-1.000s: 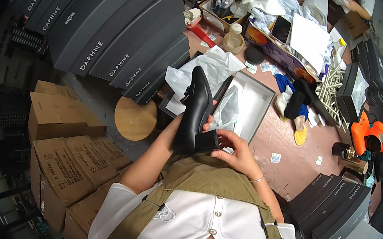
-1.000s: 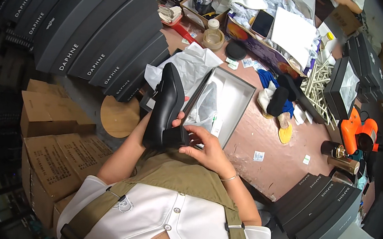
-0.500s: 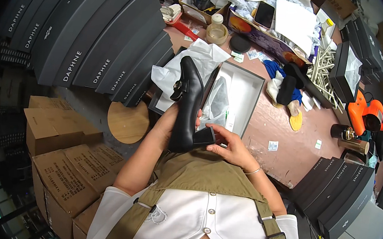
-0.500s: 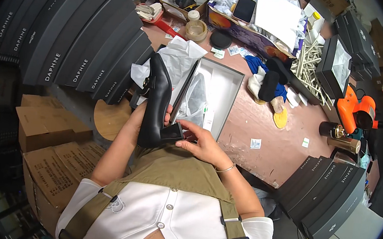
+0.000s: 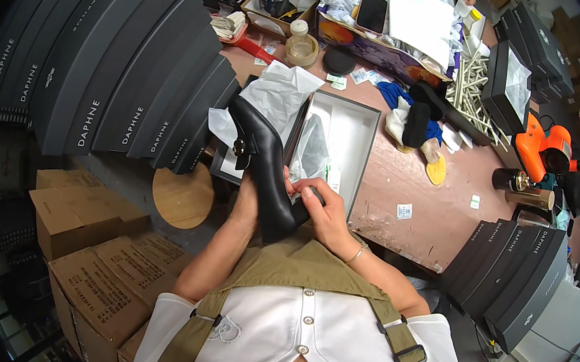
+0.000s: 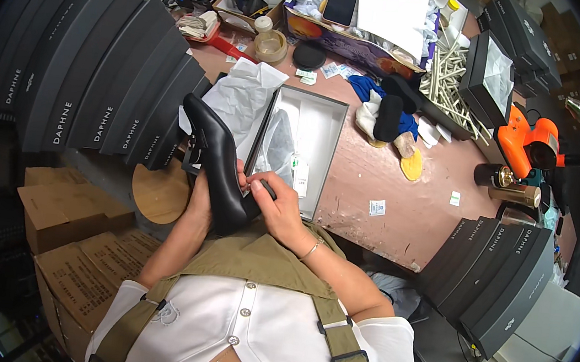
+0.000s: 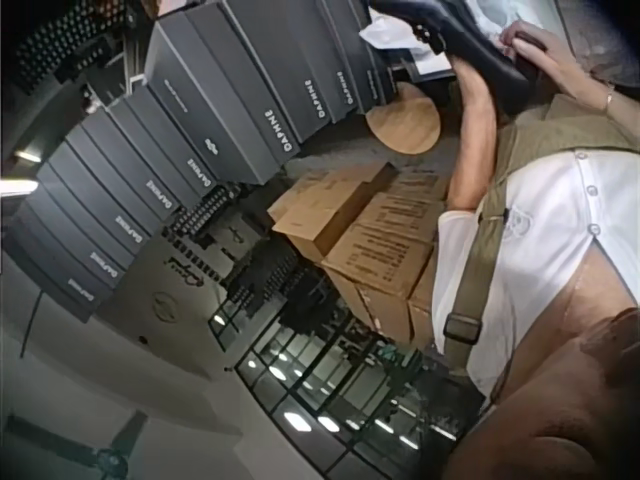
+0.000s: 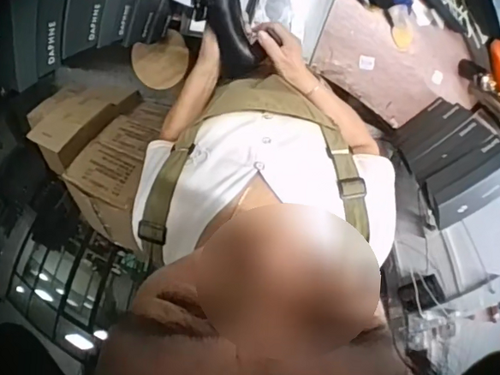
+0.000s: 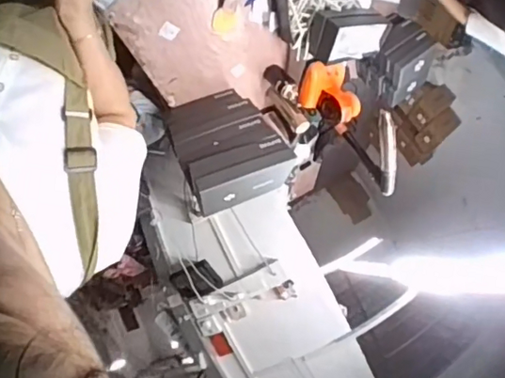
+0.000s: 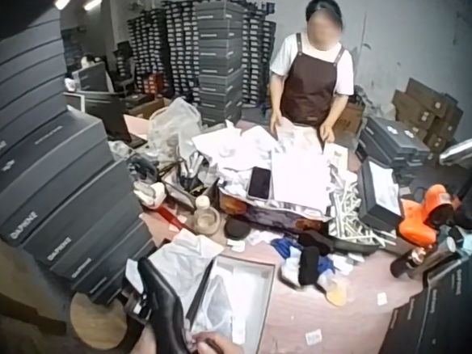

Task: The person is inspecting a pair of black high-heeled shoes, cleaning them with a cloth, and then packing them into a shoe box with protective wrapping.

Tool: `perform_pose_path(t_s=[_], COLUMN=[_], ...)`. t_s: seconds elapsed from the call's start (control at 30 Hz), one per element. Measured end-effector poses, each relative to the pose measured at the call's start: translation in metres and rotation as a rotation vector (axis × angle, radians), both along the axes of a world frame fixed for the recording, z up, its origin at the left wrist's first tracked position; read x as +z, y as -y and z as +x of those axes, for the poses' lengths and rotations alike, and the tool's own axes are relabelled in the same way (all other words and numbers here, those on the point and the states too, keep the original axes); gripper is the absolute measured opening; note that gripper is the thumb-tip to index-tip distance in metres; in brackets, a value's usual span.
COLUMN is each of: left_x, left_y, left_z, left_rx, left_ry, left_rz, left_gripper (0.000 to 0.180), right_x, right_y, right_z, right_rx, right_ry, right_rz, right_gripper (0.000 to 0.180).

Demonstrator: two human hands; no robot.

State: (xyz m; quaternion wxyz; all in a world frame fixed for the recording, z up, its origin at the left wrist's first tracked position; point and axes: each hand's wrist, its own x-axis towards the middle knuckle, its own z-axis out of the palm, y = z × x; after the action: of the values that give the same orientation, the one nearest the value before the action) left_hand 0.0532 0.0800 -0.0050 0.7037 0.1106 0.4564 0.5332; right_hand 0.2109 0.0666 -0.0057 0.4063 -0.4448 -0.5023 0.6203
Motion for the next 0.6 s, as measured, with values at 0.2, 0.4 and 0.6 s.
perform_pose_path(t_s=[0.2,0.4,0.6], left_x=[-0.002,0.001,0.002], left_y=[0.002,0.000,0.003], left_z=[0.003,0.003,0.004], left_rx=[0.007,0.005,-0.009], left_ry=[0.062,0.143,0.127], left_rz=[-0.061,-0.120,-0.091], left_gripper=[0.028,0.030,0.031], right_x=[-0.016,-0.018,-0.009], right_y=[-0.009,-0.002,0.006], right_z=[0.011,0.020,0.025], right_rx=[0.057,0.075,0.170], right_ry=[-0.230,-0.446,-0.255], right_rz=[-0.266,-0.370,-0.092], right_gripper=[0.057,0.065,0.049])
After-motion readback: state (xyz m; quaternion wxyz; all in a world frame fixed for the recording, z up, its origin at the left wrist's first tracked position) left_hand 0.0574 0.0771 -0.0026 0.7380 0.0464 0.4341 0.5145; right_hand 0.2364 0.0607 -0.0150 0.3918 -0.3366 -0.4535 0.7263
